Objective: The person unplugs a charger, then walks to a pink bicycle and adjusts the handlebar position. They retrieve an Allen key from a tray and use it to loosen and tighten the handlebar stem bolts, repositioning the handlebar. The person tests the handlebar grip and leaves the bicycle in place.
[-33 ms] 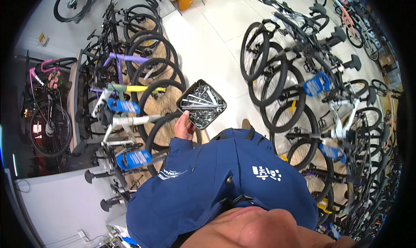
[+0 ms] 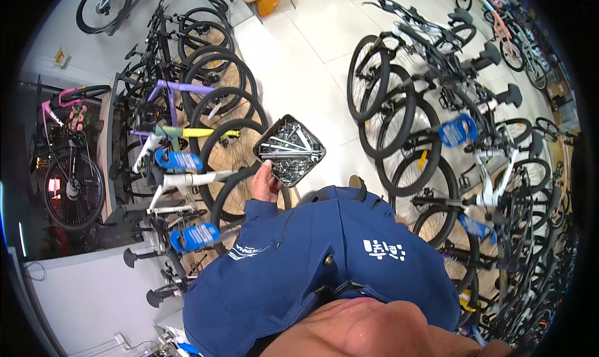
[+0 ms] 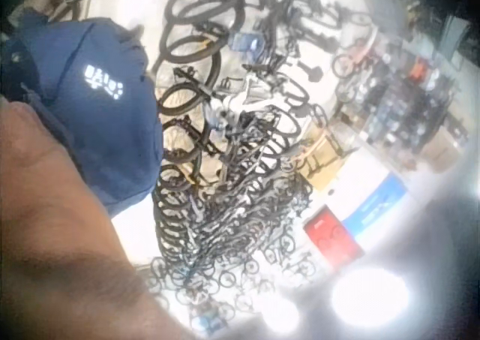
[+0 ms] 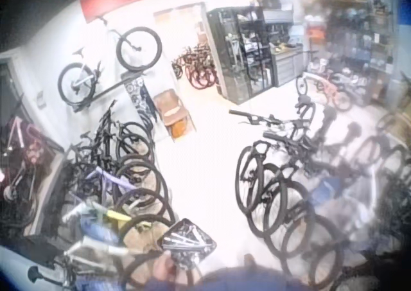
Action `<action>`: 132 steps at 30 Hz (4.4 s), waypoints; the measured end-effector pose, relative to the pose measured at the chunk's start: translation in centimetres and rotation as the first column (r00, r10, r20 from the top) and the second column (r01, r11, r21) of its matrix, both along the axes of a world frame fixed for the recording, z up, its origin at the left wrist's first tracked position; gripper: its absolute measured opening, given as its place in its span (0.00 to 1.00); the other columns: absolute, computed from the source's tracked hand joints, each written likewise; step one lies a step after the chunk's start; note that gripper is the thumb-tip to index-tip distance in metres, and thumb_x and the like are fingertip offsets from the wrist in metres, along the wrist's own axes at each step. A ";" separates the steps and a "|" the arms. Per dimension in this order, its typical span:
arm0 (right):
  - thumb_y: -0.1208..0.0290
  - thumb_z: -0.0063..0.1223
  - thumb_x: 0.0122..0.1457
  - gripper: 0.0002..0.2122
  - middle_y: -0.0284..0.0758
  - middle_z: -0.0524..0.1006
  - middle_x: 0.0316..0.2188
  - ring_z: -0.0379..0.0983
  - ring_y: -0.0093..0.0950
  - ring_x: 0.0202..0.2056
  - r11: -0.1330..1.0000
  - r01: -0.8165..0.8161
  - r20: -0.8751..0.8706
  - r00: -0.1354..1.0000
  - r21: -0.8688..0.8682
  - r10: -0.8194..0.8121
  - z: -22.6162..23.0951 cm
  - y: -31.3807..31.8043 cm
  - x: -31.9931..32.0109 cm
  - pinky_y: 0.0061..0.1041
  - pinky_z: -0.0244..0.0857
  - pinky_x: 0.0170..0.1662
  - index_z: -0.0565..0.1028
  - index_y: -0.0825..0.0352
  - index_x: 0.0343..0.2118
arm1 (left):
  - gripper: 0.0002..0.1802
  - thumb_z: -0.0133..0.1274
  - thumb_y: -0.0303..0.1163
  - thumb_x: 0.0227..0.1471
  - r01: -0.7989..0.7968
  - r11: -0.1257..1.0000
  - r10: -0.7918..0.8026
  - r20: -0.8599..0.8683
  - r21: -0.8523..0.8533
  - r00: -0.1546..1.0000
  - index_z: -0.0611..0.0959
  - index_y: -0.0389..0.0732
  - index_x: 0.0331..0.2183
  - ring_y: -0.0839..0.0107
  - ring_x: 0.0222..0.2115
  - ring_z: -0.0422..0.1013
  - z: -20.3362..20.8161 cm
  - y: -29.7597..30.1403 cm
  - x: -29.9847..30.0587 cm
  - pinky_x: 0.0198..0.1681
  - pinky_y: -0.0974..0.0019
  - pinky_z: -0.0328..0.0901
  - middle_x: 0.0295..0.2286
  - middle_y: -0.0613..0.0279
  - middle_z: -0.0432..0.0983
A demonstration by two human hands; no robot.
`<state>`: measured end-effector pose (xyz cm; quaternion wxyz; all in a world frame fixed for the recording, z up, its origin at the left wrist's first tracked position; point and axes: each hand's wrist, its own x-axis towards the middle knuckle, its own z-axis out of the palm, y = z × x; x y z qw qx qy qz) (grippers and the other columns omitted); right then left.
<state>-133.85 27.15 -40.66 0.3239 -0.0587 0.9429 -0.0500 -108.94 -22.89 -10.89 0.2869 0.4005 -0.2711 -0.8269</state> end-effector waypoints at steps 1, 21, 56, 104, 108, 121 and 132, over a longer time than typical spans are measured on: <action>0.43 0.43 0.65 0.26 0.50 0.83 0.41 0.79 0.52 0.46 1.000 0.012 -0.060 0.998 -0.019 -0.013 1.8 -4.2 -3.6 0.51 0.70 0.50 0.86 0.60 0.41 | 0.19 0.61 0.43 0.61 -0.016 1.000 0.016 0.008 0.003 1.000 0.83 0.43 0.48 0.73 0.38 0.80 0.7 -2.1 -1.1 0.34 0.68 0.73 0.41 0.68 0.84; 0.42 0.42 0.65 0.29 0.50 0.82 0.44 0.77 0.50 0.51 0.924 0.381 0.064 0.923 -0.027 -0.379 6.2 -45.8 -35.5 0.44 0.70 0.55 0.85 0.66 0.43 | 0.16 0.60 0.44 0.61 0.409 0.900 -0.399 0.089 -0.153 0.912 0.83 0.46 0.46 0.81 0.26 0.74 8.6 -51.8 -54.5 0.28 0.75 0.70 0.34 0.75 0.81; 0.47 0.44 0.68 0.25 0.41 0.78 0.29 0.76 0.37 0.32 0.265 0.923 0.198 0.325 -0.279 -0.925 9.2 -71.1 -117.8 0.39 0.74 0.35 0.83 0.68 0.39 | 0.20 0.59 0.38 0.62 0.872 0.483 -0.871 0.057 -0.082 0.488 0.80 0.37 0.50 0.68 0.37 0.78 8.4 -65.3 -171.3 0.44 0.63 0.75 0.41 0.61 0.81; 0.52 0.51 0.67 0.20 0.38 0.84 0.27 0.81 0.31 0.31 0.163 0.951 0.326 0.247 -0.263 -0.913 7.9 -69.1 -248.5 0.32 0.75 0.41 0.86 0.64 0.36 | 0.20 0.56 0.35 0.65 0.799 0.599 -0.799 0.017 -0.042 0.600 0.78 0.33 0.52 0.62 0.47 0.79 8.0 -60.2 -304.8 0.53 0.56 0.75 0.48 0.51 0.80; 0.52 0.51 0.68 0.19 0.38 0.84 0.27 0.81 0.31 0.31 0.094 0.919 0.320 0.227 -0.383 -0.920 9.0 -66.3 -263.3 0.33 0.75 0.40 0.85 0.64 0.37 | 0.18 0.56 0.35 0.65 0.756 0.653 -0.757 0.004 -0.036 0.654 0.78 0.33 0.52 0.63 0.47 0.80 8.3 -60.6 -314.6 0.52 0.59 0.76 0.47 0.52 0.81; 0.53 0.51 0.68 0.19 0.37 0.83 0.26 0.80 0.30 0.29 0.406 0.812 0.232 0.528 -0.419 -0.817 7.4 -65.7 -299.5 0.33 0.76 0.39 0.85 0.65 0.37 | 0.16 0.61 0.38 0.61 0.590 0.807 -0.589 0.048 -0.003 0.806 0.80 0.42 0.48 0.69 0.44 0.79 2.4 -61.7 -343.2 0.48 0.63 0.75 0.45 0.61 0.81; 0.51 0.57 0.67 0.17 0.27 0.73 0.24 0.71 0.21 0.23 0.495 0.501 0.207 0.820 -0.710 -0.533 16.7 -73.4 -345.0 0.28 0.78 0.29 0.81 0.63 0.43 | 0.24 0.66 0.36 0.57 0.259 0.966 -0.259 -0.005 -0.022 0.966 0.82 0.31 0.50 0.68 0.38 0.78 -3.8 -66.7 -358.9 0.41 0.64 0.74 0.41 0.59 0.82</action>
